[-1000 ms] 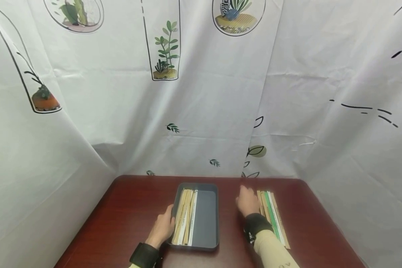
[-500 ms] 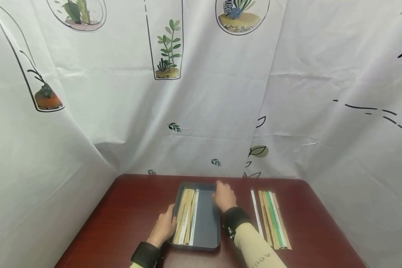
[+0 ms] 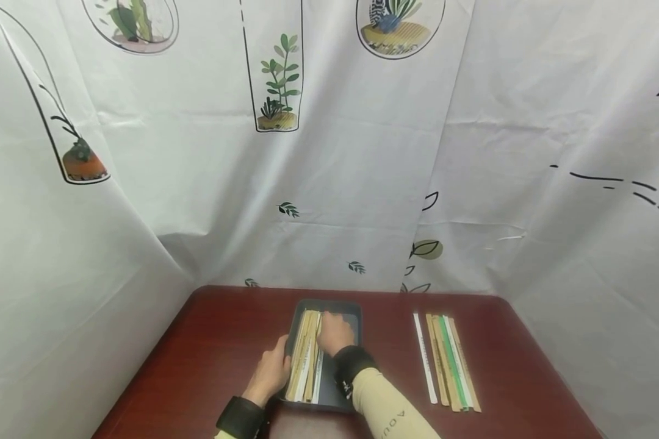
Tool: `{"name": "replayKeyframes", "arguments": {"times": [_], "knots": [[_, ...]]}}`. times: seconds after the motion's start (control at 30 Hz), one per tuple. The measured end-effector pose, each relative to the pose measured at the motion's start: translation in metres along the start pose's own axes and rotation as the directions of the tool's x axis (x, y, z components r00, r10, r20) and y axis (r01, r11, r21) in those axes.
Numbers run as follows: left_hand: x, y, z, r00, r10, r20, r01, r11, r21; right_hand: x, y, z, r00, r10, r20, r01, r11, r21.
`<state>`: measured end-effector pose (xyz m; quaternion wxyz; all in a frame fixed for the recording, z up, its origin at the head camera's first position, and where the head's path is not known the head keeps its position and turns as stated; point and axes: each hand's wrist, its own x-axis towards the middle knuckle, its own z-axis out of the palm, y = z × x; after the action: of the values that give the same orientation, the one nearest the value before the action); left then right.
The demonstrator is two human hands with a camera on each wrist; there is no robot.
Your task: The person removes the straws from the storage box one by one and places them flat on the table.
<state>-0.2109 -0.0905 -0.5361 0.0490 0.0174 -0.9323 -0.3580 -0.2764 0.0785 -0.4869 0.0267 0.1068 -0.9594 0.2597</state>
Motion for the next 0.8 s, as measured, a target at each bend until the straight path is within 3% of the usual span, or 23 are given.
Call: {"name": "replayKeyframes", "arguments": {"times": [0.33,0.8], "knots": [[-0.001,-0.001,-0.001,1.0,0.027,-0.009,-0.027,1.0,0.001,-0.002,-0.007,0.018,0.997,0.02,0.076,-0.022,1.0,0.017],[-0.001,-0.002,0.0,1.0,0.026,-0.01,-0.027,1.0,-0.006,-0.002,-0.008,0.038,0.997,0.045,0.061,-0.042,0.998,-0.043]]}}
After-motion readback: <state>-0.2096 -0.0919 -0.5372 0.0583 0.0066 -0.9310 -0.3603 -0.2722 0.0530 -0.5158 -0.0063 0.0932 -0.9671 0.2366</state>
